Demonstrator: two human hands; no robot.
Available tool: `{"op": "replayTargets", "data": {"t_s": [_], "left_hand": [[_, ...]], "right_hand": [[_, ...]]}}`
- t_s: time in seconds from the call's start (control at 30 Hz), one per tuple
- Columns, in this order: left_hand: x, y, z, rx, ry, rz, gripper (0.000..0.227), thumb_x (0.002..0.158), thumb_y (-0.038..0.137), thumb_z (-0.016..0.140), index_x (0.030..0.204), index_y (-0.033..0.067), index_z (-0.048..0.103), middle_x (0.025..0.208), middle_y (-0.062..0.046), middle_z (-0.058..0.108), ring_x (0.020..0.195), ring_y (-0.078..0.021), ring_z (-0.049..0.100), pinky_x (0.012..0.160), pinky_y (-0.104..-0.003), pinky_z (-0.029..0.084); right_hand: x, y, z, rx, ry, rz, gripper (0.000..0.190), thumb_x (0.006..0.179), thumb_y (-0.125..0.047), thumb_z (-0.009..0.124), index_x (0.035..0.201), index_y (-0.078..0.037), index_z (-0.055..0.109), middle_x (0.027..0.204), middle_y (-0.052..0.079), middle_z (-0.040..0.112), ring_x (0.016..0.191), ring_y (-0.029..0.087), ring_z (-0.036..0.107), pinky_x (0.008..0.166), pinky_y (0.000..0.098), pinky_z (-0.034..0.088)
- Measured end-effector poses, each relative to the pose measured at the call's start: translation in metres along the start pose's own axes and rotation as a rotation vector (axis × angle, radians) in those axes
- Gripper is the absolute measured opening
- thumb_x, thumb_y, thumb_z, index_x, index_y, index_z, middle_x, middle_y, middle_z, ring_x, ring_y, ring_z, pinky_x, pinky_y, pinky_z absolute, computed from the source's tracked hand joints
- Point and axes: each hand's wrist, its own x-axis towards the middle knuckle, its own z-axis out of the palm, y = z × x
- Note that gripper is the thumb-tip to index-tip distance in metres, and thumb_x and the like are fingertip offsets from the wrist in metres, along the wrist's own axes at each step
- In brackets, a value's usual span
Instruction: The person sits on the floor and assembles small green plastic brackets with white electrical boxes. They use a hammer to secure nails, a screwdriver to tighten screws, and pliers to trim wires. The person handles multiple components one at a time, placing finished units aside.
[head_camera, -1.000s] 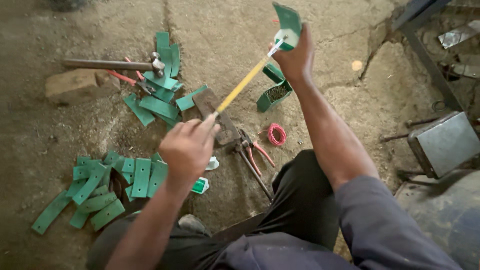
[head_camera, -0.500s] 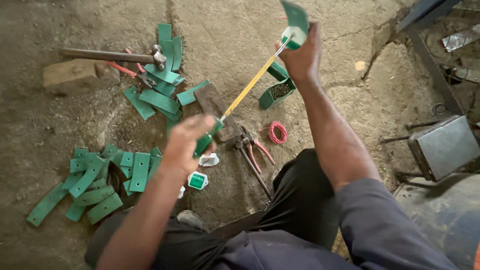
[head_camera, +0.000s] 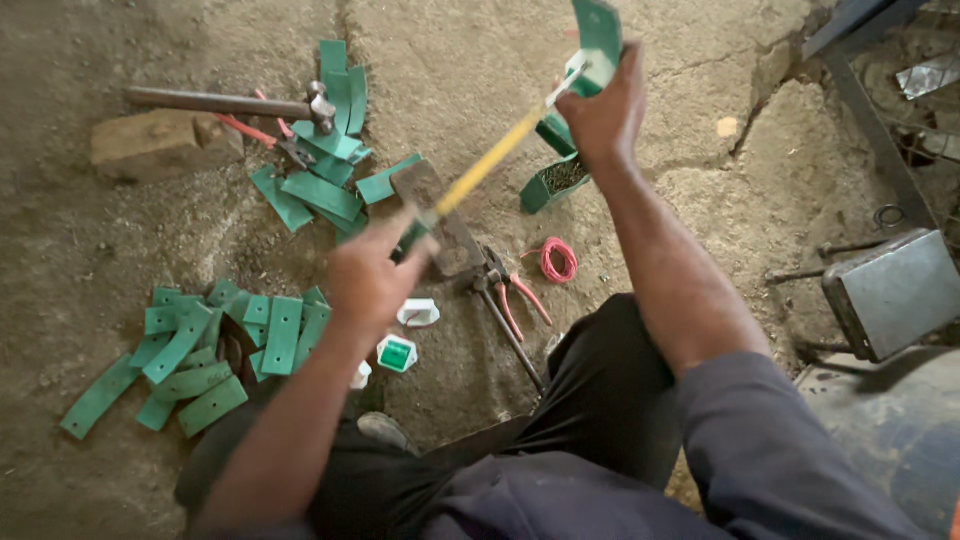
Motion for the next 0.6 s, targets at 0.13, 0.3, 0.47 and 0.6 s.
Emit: {"op": "replayTargets", "data": {"t_s": [0.13, 0.3, 0.47, 0.6], "left_hand": [[0.004, 0.019, -0.016, -0.101, 0.048, -0.090, 0.027, 0.092, 0.022, 0.078, 0.116, 0.0095, 0.076, 0.076, -0.002, 0.067, 0.056, -0.0131, 0.057, 0.044, -0.027, 0.042], [0.000, 0.023, -0.002, -0.947, -0.365, -1.072, 0.025, 0.086, 0.026, 0.076, 0.107, 0.0116, 0.077, 0.077, 0.001, 0.068, 0.053, -0.0077, 0.059, 0.038, -0.023, 0.044], [-0.002, -0.003, -0.002, 0.160, 0.156, 0.243, 0.032, 0.096, 0.035, 0.082, 0.115, 0.0109, 0.074, 0.079, -0.002, 0.066, 0.061, -0.0115, 0.060, 0.046, -0.024, 0.045], [-0.020, 0.004, 0.012, -1.246, -0.317, -1.088, 0.032, 0.083, 0.027, 0.083, 0.108, 0.0089, 0.077, 0.073, 0.004, 0.066, 0.048, -0.0110, 0.055, 0.034, -0.023, 0.034]], "right_hand": [[0.000, -0.003, 0.003, 0.058, 0.033, -0.083, 0.060, 0.077, -0.008, 0.090, 0.118, -0.006, 0.048, 0.109, 0.010, 0.065, 0.099, 0.020, 0.071, 0.082, 0.0329, 0.064], [-0.003, 0.001, -0.003, -0.076, 0.050, -0.068, 0.062, 0.077, -0.013, 0.092, 0.119, -0.007, 0.046, 0.104, 0.011, 0.068, 0.094, 0.023, 0.072, 0.079, 0.0376, 0.061], [-0.005, -0.005, -0.004, -0.122, -0.036, 0.027, 0.060, 0.077, -0.011, 0.087, 0.120, -0.006, 0.045, 0.103, 0.012, 0.068, 0.093, 0.023, 0.072, 0.081, 0.0386, 0.060], [-0.004, 0.002, -0.001, -0.075, 0.017, -0.121, 0.066, 0.077, -0.014, 0.093, 0.120, -0.007, 0.044, 0.107, 0.012, 0.065, 0.096, 0.024, 0.071, 0.079, 0.0373, 0.063]]}}
